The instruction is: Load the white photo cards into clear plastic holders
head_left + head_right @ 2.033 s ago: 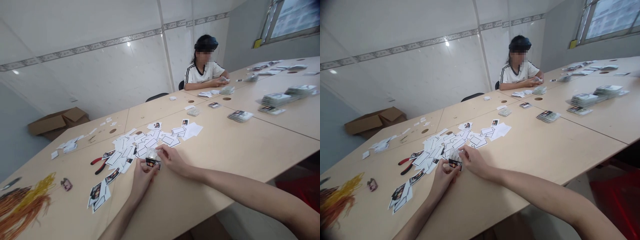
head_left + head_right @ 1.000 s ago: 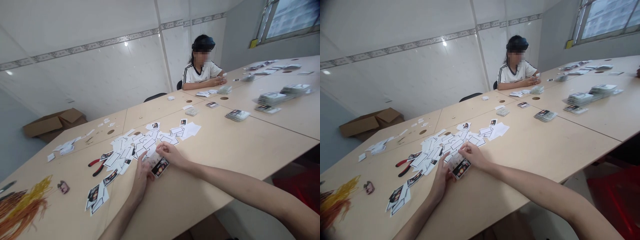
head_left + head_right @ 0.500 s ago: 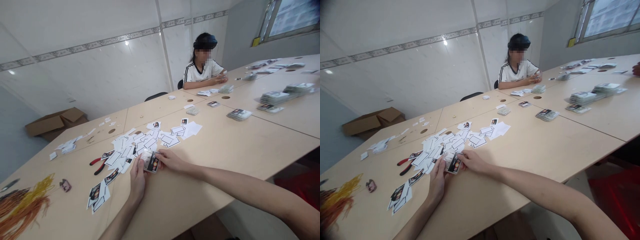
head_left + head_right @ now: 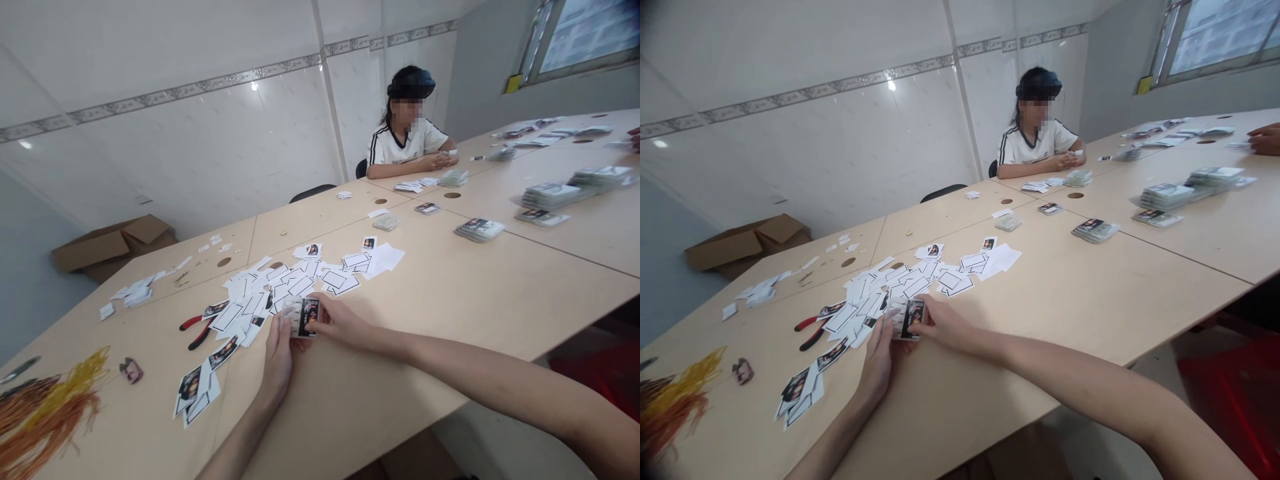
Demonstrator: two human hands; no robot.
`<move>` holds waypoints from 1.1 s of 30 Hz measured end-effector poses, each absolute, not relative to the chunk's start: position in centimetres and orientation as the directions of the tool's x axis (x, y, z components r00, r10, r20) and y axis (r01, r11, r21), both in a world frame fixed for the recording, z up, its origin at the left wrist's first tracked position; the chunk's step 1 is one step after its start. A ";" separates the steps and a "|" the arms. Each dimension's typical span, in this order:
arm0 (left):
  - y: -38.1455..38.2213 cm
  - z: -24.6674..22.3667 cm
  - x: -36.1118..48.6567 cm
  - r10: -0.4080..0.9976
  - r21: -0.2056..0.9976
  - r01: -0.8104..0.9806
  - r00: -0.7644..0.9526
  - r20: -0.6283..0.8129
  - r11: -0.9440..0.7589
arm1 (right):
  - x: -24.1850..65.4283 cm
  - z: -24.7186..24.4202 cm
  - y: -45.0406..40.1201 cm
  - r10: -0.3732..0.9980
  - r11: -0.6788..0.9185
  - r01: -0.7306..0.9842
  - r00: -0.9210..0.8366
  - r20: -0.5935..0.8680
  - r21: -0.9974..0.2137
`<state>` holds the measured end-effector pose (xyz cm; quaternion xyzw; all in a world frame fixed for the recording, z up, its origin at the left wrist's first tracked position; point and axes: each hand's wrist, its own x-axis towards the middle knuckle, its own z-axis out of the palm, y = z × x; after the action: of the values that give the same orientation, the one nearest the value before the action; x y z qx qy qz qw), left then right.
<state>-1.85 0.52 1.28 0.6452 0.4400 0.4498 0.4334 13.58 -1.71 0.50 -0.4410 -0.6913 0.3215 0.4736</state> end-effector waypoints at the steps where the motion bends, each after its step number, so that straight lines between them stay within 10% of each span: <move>1: 0.6 1.3 -1.9 0.958 0.948 0.193 0.188 0.218 -0.254 | 13.6 0.5 -1.7 0.912 0.410 0.310 -0.172 0.373 -0.858; 33: -0.7 1.8 -1.8 0.926 0.873 0.350 0.287 0.245 -0.340 | 13.3 0.6 -2.4 0.962 0.271 0.538 -0.136 0.236 -0.798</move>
<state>-1.76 -0.71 1.79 0.7158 0.4458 0.3969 0.3624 13.28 -2.39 0.56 -0.5356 -0.7004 0.2783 0.3810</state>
